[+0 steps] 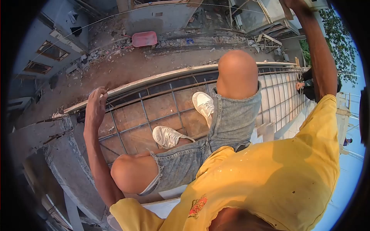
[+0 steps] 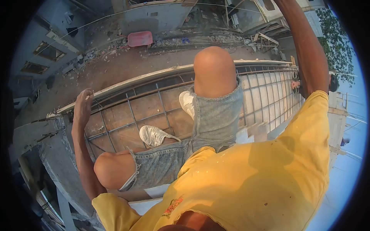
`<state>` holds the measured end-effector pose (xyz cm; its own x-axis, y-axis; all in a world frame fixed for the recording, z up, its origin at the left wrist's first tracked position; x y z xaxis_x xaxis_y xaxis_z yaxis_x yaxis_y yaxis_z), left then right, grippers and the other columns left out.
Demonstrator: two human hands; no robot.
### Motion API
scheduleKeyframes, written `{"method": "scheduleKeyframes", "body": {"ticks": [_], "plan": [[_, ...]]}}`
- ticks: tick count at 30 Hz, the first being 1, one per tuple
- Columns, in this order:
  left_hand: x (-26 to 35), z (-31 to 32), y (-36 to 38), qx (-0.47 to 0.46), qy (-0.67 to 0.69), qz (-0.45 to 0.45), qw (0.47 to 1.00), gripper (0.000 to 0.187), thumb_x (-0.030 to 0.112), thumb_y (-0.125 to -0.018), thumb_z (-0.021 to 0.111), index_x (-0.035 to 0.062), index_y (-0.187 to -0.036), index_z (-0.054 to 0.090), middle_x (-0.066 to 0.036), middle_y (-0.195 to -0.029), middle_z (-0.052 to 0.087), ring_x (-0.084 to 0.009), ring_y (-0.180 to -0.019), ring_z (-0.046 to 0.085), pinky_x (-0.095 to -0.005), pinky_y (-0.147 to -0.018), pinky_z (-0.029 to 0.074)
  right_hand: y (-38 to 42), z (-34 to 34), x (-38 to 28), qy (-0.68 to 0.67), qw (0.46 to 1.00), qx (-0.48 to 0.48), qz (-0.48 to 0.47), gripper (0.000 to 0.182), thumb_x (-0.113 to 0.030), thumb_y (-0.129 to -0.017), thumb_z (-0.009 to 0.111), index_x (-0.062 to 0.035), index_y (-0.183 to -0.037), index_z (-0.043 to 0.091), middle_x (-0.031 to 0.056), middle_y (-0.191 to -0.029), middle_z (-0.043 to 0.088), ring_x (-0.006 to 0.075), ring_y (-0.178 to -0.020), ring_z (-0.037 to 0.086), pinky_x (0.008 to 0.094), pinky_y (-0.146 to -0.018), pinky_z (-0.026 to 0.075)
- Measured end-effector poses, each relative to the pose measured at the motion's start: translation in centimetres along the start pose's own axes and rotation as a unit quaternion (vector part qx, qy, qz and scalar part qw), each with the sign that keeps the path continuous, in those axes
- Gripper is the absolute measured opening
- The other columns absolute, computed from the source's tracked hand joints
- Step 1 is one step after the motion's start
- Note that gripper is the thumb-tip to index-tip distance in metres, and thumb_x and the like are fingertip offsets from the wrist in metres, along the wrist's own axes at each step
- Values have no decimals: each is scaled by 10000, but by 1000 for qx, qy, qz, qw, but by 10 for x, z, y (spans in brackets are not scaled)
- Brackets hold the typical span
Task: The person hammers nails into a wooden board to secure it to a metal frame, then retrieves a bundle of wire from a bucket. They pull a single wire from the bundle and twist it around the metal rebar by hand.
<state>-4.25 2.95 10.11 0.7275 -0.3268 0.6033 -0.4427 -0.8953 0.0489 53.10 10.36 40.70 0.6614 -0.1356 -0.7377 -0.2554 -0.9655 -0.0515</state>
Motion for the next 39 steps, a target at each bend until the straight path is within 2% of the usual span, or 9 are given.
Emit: {"method": "scheduleKeyframes", "body": {"ticks": [4,7,9,13,17,24,27,33,39], "plan": [[-15,85,-81,-42,11,169,985,141,165,-949,624,46,-1024,635,-161,-1281,611,-327,-1194,573,-409,-1027,433,57,-34,-47,-95,995,5,-28,249,-46,-938,630,-97,-1025,401,28,-754,525,85,-603,520,198,-410,418],[-31,132,-91,-234,183,21,955,198,247,-965,608,85,-1069,654,-115,-1203,664,-289,-1121,615,-451,-1118,329,85,-71,-34,119,988,99,14,674,-399,-1026,512,-67,-1546,239,138,-783,560,173,-523,508,270,-416,422],[-20,126,-86,-220,125,3,967,237,298,-974,591,109,-1097,664,-87,-1112,692,-267,-1075,632,-499,-1150,232,101,-87,21,170,970,172,-3,465,-425,-974,630,-97,-1301,584,-91,-693,463,1,-506,363,194,-482,301],[-25,132,-80,-202,112,1,973,279,362,-988,558,156,-1136,675,-58,-1004,718,-240,-1028,648,-569,-1169,78,112,-35,105,106,979,101,144,493,-486,-963,622,-160,-1331,598,-98,-674,390,-2,-524,322,185,-467,230],[-17,130,-79,-218,128,-23,967,275,351,-981,581,143,-1132,679,-30,-1051,723,-205,-1037,643,-540,-1174,107,131,6,160,55,975,48,211,623,-525,-921,658,-127,-1391,563,-76,-674,444,0,-537,368,186,-480,297],[14,112,-112,-398,42,-38,916,226,255,-923,673,73,-1057,687,-129,-1374,598,-290,-1245,573,-387,-1057,430,85,-30,201,-30,981,179,-71,489,-371,-983,632,-45,-1340,554,-20,-801,611,25,-660,531,203,-625,464],[45,117,-149,-481,-39,-69,873,211,240,-906,669,79,-1039,699,-119,-1171,684,-262,-1096,630,-400,-958,470,82,-23,211,-161,970,149,-101,159,-220,-949,647,-82,-981,576,8,-816,578,59,-568,499,219,-496,436],[106,178,-174,-206,225,-190,933,244,222,-938,644,-1,-1034,674,-10,-906,634,-120,-849,553,-292,-770,457,43,12,272,105,981,122,-106,379,-324,-994,581,-2,-1193,568,-3,-813,549,62,-682,491,245,-592,420],[144,218,-154,23,581,-291,760,173,156,-982,618,88,-1138,587,-72,-1038,683,-145,-926,654,-344,-896,540,21,134,262,-146,983,-105,-25,443,-340,-1001,594,-16,-1299,537,-14,-828,606,48,-690,532,242,-634,453]]}}
Point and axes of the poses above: each hand's wrist, its own y-axis away from the middle knuckle, its own z-axis out of the palm, x = y × z, the point moved 2 cm from there along -y, towards the middle knuckle
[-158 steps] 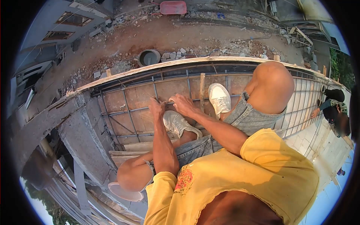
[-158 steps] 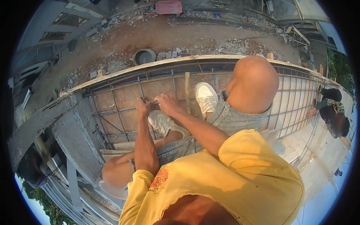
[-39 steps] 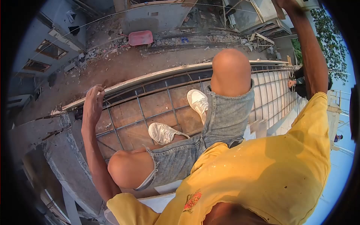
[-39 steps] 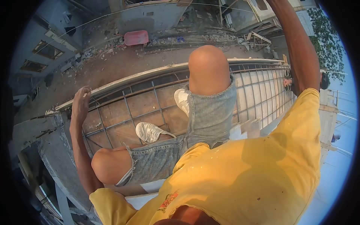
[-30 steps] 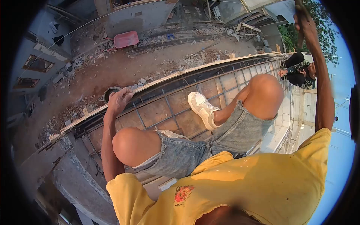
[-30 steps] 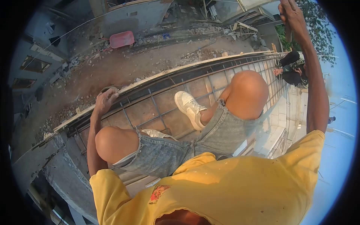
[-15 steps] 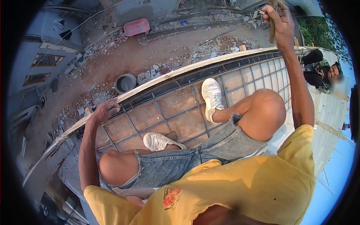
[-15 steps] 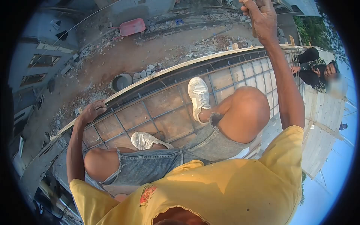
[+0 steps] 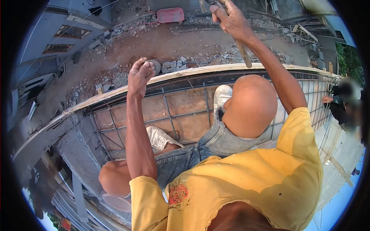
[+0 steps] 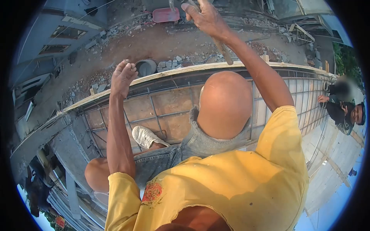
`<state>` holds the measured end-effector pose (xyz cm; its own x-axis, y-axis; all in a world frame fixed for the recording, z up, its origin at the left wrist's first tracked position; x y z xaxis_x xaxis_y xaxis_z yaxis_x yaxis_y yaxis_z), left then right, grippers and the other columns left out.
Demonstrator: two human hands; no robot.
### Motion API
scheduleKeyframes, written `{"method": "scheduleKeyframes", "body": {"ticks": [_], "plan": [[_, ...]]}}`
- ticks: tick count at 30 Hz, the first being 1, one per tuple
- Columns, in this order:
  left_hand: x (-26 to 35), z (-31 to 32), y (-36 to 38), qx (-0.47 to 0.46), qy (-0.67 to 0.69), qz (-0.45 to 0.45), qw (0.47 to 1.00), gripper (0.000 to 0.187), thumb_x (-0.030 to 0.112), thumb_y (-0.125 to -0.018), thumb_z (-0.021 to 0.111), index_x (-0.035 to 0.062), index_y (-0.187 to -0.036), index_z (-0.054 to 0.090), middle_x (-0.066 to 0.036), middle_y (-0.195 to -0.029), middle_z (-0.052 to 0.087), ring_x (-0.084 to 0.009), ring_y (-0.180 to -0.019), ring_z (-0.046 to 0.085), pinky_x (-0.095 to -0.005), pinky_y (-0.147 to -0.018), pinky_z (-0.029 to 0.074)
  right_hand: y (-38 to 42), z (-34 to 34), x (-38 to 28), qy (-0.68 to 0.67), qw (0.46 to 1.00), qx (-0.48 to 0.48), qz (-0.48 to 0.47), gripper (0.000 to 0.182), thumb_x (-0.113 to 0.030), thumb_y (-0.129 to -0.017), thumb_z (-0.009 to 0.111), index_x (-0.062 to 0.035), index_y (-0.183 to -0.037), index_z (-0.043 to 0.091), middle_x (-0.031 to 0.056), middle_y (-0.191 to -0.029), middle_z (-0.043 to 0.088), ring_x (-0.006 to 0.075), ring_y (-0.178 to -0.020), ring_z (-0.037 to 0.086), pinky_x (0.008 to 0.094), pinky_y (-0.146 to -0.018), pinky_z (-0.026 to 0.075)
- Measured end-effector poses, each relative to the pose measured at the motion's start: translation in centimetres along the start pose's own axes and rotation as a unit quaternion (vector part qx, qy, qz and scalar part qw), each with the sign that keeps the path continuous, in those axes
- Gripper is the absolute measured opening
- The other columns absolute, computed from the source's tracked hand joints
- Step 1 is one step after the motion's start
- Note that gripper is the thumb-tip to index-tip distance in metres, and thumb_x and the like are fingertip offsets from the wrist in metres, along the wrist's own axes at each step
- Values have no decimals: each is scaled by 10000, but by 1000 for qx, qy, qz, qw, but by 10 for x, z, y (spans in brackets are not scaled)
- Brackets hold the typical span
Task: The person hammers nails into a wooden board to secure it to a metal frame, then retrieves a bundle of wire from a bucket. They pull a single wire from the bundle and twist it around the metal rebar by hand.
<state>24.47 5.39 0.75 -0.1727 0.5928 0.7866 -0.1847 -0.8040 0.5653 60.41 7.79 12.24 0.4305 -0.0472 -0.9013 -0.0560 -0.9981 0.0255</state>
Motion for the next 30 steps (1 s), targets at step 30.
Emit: {"method": "scheduleKeyframes", "body": {"ticks": [30], "plan": [[-36,102,13,61,274,38,959,180,200,-979,644,140,-1119,549,-34,-1135,668,-149,-1058,633,-370,-935,518,26,145,32,-186,939,-197,211,513,-551,-957,597,-44,-884,570,-27,-646,472,58,-508,449,237,-446,376]]}}
Point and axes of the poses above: each hand's wrist, its own y-axis away from the middle knuckle, its own z-axis out of the palm, x = y × z, the point moved 2 cm from there along -y, towards the middle knuckle
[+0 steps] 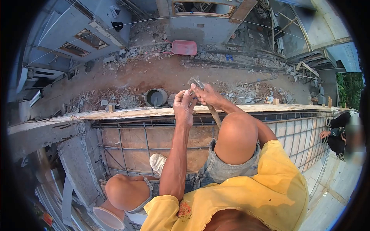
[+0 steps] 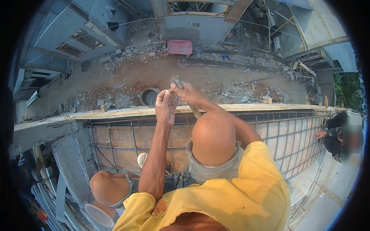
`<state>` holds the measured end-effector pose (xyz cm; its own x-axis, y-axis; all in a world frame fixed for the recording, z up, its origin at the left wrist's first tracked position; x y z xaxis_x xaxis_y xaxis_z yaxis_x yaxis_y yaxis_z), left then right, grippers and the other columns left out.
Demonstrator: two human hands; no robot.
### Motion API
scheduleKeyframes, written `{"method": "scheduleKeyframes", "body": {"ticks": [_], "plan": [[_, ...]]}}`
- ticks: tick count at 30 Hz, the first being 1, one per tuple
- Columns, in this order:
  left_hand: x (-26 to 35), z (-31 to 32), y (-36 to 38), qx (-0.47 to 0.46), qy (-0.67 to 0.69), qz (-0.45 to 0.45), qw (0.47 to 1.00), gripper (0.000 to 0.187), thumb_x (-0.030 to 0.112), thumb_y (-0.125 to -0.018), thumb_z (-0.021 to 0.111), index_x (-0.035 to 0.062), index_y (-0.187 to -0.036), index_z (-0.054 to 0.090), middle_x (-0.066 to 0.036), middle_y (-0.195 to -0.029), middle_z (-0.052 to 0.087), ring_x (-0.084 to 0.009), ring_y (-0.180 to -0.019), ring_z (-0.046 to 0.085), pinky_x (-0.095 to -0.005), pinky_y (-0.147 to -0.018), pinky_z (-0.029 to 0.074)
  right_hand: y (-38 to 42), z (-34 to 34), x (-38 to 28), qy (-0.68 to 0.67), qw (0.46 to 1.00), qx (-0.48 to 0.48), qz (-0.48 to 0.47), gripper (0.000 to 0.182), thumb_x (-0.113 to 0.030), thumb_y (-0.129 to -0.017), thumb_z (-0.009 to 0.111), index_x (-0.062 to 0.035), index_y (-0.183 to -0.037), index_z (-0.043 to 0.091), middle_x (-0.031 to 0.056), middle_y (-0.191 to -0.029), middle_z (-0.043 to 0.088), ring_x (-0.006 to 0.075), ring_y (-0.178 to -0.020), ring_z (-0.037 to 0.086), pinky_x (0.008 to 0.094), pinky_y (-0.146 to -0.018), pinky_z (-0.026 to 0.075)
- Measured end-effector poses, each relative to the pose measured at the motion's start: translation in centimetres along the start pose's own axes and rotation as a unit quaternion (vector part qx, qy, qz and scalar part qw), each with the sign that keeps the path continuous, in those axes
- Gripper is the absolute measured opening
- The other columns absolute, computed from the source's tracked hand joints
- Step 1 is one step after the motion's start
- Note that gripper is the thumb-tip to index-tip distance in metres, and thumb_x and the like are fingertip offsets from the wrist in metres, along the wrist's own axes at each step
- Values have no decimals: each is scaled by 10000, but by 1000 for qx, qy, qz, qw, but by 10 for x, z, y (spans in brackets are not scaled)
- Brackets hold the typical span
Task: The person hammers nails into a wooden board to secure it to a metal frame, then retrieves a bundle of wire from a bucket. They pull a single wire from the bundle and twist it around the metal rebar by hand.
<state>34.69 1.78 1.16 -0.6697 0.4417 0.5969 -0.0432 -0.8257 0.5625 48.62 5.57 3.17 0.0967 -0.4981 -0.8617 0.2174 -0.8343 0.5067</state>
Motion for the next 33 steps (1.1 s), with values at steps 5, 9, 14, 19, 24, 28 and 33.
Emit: {"method": "scheduleKeyframes", "body": {"ticks": [5,9,14,19,24,28,33], "plan": [[3,-2,4,3,-26,12,1000,182,205,-977,652,110,-1110,572,-26,-1034,658,-140,-1005,632,-337,-883,537,-6,11,12,106,991,45,-60,447,-496,-959,580,-50,-978,546,19,-692,530,109,-554,499,316,-513,420],[6,-2,1,-15,-45,11,999,181,219,-982,645,119,-1114,573,-13,-1037,663,-127,-1015,625,-338,-887,520,-4,8,-3,17,999,-27,-13,331,-393,-971,563,-69,-912,537,-2,-648,491,105,-521,483,301,-497,402],[8,2,2,-35,27,-11,999,141,207,-980,643,158,-1098,584,2,-1053,664,-141,-1047,635,-375,-941,515,-3,2,-15,31,995,-90,-31,349,-418,-984,553,-85,-881,532,-24,-630,454,87,-514,447,283,-488,391],[52,25,-12,-38,-69,9,997,178,239,-977,652,145,-1123,612,8,-1078,685,-105,-987,630,-331,-898,493,-24,-16,-75,141,980,-134,-45,427,-488,-986,531,-68,-909,541,-4,-636,468,113,-560,486,324,-530,420],[91,55,-23,-48,-25,91,994,194,274,-959,685,150,-1102,642,32,-1051,680,-87,-982,625,-288,-868,492,-44,-9,-149,292,934,-115,-173,494,-512,-991,526,-20,-970,561,82,-796,564,196,-760,543,395,-693,463],[99,59,-16,-14,93,93,991,156,274,-984,644,189,-1109,606,30,-1041,674,-110,-967,641,-323,-845,524,-48,20,-157,254,932,-77,-247,454,-460,-994,543,-11,-927,534,119,-844,579,208,-809,539,406,-757,466],[108,25,-9,31,46,108,993,138,260,-983,646,165,-1079,617,42,-1028,690,-95,-970,648,-294,-826,538,-69,51,-116,193,936,-90,-281,406,-426,-998,533,-27,-923,536,94,-792,567,202,-748,528,395,-683,461]]}}
Point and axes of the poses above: each hand's wrist, its own y-axis away from the middle knuckle, its own z-axis out of the palm, x = y × z, the point moved 2 cm from there along -y, towards the middle knuckle
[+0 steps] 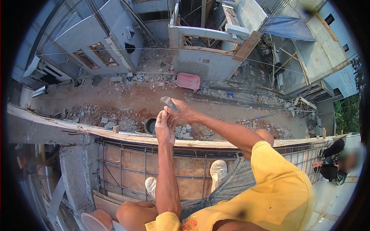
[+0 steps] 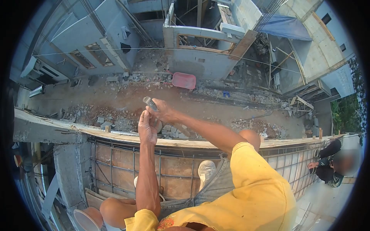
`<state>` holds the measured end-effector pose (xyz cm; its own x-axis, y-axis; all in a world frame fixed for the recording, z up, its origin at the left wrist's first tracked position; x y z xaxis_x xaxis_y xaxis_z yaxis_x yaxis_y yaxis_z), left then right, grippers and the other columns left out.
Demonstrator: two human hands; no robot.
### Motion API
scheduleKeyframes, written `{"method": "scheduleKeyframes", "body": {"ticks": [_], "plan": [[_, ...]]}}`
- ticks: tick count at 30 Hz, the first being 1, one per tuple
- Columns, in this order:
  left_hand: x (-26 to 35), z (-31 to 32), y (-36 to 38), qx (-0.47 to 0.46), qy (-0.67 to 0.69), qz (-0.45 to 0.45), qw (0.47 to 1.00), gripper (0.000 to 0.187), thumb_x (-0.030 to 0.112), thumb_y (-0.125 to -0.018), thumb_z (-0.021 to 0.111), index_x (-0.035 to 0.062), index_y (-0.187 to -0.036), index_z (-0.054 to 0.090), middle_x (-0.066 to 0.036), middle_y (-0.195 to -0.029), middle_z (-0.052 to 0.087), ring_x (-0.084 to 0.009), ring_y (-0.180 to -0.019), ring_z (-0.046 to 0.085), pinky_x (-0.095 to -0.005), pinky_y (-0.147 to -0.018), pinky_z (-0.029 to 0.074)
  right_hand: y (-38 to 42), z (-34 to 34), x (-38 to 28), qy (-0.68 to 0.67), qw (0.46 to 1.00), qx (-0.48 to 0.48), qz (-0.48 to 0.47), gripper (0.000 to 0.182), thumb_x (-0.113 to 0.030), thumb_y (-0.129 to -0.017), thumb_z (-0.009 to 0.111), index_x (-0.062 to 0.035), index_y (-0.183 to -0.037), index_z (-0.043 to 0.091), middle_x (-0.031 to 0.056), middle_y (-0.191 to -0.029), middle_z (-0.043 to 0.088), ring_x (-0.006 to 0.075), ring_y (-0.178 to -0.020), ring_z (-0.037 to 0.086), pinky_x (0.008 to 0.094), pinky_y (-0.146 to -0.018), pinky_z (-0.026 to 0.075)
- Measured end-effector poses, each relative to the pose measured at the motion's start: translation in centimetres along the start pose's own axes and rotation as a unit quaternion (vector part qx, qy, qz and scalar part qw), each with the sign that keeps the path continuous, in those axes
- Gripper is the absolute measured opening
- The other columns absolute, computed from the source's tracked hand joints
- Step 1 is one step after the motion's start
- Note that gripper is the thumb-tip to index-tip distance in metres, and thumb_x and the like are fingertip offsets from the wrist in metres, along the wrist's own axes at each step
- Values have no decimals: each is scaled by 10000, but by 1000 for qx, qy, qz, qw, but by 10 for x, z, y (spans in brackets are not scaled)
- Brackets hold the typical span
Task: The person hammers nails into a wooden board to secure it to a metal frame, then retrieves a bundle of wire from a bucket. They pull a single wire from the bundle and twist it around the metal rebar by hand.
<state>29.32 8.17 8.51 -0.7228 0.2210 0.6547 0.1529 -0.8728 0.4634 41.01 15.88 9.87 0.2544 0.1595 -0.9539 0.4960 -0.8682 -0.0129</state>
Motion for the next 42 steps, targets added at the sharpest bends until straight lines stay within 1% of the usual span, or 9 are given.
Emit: {"method": "scheduleKeyframes", "body": {"ticks": [5,8,11,13,17,24,27,30,42], "plan": [[8,-73,-15,38,-357,56,932,484,415,-945,663,128,-1319,554,-67,-1254,639,-247,-1223,568,-434,-963,486,1,2,4,-130,983,-81,101,350,-414,-1010,541,-96,-868,516,-30,-674,488,88,-592,447,292,-516,395],[6,-99,26,124,-858,38,497,682,447,-895,699,122,-1441,452,-162,-1495,430,-367,-1397,375,-556,-1076,368,1,-7,27,-257,951,-100,142,363,-407,-1014,541,-151,-776,443,-84,-594,385,36,-508,355,249,-454,312],[-31,-163,36,194,-788,87,577,775,466,-844,741,157,-1476,415,-201,-1603,204,-441,-1458,208,-727,-1063,239,9,-26,38,-306,925,-123,190,358,-374,-996,566,-151,-740,449,-65,-609,398,44,-516,391,253,-462,340],[-46,-171,50,243,-723,226,606,774,391,-877,731,118,-1500,363,-253,-1576,211,-457,-1432,255,-557,-1134,294,12,-34,50,-193,946,-130,225,375,-417,-1015,551,-166,-764,430,-89,-621,368,38,-522,371,242,-464,331],[-89,-219,53,239,-580,37,778,796,463,-939,630,-40,-1481,338,-328,-1560,186,-445,-1454,218,-483,-1177,248,2,-36,77,-215,935,-135,246,408,-417,-993,589,-185,-702,421,-95,-621,368,20,-508,326,227,-452,314],[-105,-217,89,266,-597,56,755,744,404,-929,656,-54,-1453,392,-358,-1515,292,-453,-1452,244,-472,-1174,249,29,-5,119,-110,935,-169,291,408,-390,-982,577,-132,-701,431,-51,-595,363,74,-474,344,289,-438,321],[-138,-225,98,110,-559,-133,811,718,377,-938,636,-71,-1445,397,-316,-1505,363,-432,-1418,341,-450,-1159,291,44,5,137,-45,922,-210,323,364,-342,-975,573,-79,-740,481,-26,-594,389,111,-479,381,334,-445,328],[-150,-226,104,81,-635,-75,764,710,381,-953,609,-77,-1450,392,-316,-1444,456,-417,-1392,394,-437,-1159,290,54,16,155,-6,899,-255,355,332,-308,-977,561,-48,-774,520,-13,-601,402,125,-494,403,337,-450,347],[-132,-209,72,162,-589,-173,773,871,665,-980,359,-107,-1362,486,-331,-1323,551,-398,-1252,535,-425,-1044,393,-21,0,99,-168,935,-177,256,319,-273,-997,555,-70,-757,500,-16,-631,420,103,-490,387,303,-438,330]]}}
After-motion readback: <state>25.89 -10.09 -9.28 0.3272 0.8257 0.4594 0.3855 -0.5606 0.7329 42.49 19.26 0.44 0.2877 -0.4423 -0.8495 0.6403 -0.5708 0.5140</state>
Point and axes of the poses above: each hand's wrist, its own y-axis away from the middle knuckle, its own z-axis out of the palm, x = y × z, the point moved 2 cm from there along -y, towards the middle knuckle
